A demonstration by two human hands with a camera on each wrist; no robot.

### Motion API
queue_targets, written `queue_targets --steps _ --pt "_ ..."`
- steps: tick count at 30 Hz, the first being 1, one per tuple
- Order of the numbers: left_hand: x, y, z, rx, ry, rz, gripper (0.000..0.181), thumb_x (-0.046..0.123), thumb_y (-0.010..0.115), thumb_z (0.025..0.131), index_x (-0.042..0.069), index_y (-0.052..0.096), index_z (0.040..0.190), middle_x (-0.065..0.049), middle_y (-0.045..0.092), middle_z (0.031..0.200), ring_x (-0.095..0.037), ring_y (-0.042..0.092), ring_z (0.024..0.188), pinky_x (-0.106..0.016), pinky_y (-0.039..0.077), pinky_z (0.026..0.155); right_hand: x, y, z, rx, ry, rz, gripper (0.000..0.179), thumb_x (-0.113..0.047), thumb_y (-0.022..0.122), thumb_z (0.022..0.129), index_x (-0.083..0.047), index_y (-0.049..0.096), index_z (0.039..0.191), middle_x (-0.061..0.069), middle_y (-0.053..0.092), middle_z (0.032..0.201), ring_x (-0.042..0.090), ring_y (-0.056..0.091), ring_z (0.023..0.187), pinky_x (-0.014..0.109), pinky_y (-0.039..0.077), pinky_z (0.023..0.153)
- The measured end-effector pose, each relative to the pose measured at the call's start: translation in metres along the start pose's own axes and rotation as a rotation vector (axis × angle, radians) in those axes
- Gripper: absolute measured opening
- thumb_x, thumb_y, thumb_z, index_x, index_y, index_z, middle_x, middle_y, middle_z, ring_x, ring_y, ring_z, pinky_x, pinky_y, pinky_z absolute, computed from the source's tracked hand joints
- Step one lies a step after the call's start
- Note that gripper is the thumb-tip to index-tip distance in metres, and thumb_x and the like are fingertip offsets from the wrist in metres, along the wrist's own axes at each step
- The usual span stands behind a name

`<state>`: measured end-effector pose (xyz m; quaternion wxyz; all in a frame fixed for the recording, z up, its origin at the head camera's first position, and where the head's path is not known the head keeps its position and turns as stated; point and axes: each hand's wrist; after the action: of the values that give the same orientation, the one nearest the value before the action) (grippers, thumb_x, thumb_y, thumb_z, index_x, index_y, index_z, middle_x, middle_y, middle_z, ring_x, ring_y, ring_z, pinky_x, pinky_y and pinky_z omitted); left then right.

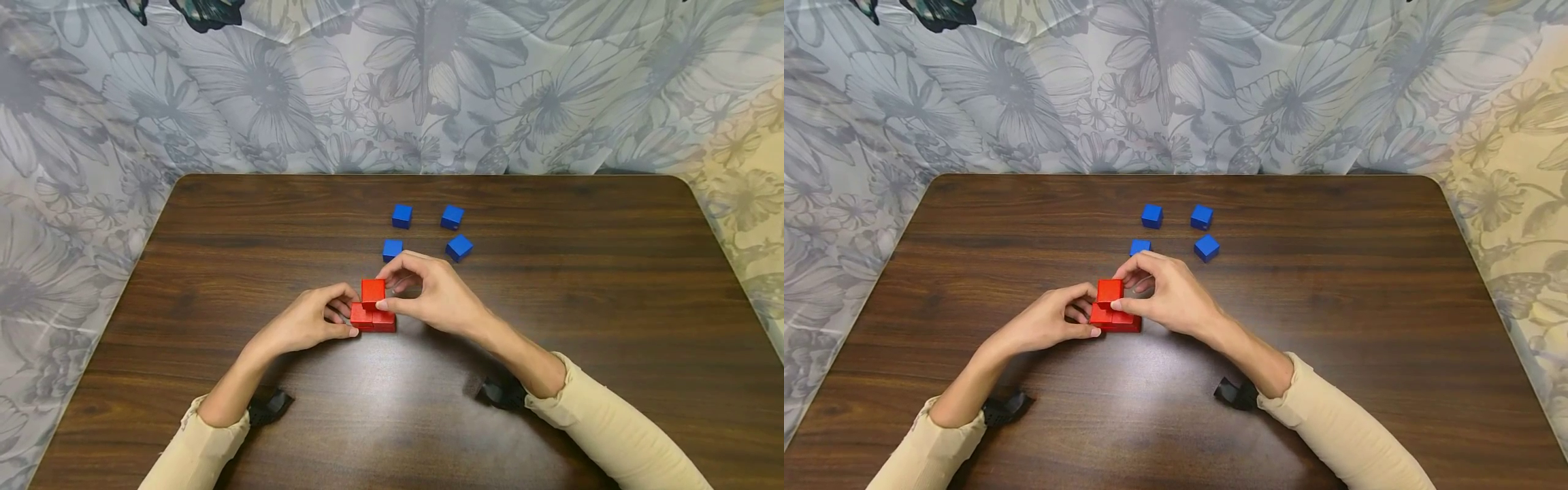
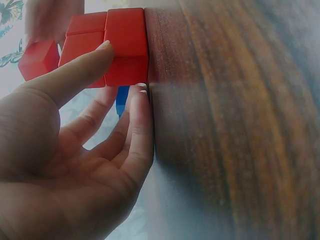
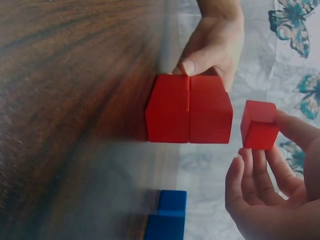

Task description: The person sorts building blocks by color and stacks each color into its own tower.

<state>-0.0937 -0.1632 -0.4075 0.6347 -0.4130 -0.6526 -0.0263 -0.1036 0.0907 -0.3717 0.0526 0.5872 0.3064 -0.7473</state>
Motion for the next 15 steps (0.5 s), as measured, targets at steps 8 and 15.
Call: queue_targets --steps 8,15 --pt "-0.0025 0.0006 0.0002 0.002 0.000 -0.008 0.037 0.009 0.083 0.081 0.007 0.063 0.112 -0.006 0.067 0.104 -0.018 0.066 0.092 -0.027 0.056 0.080 0.0029 0.0046 -0.0049 -0.008 0.003 -0.025 0.027 -0.013 0.085 0.079 -0.015 0.069 0.100 -0.005 0.066 0.096 0.019 0.066 0.086 0.044 0.056 0.080" --pt "-0.0020 0.0005 0.0003 0.003 0.011 -0.015 0.036 0.008 0.083 0.081 0.006 0.063 0.111 -0.006 0.067 0.103 -0.018 0.066 0.092 -0.027 0.057 0.080 0.0058 0.0078 -0.0060 -0.013 -0.006 -0.059 0.027 -0.018 0.088 0.077 -0.017 0.069 0.097 -0.007 0.066 0.093 0.013 0.065 0.084 0.037 0.056 0.078"
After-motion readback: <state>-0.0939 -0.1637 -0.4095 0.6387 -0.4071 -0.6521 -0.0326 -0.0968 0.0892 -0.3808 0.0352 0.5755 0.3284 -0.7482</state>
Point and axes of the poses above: each hand's wrist, its own z-axis towards the middle knuckle, its own y-axis out of the palm, x = y × z
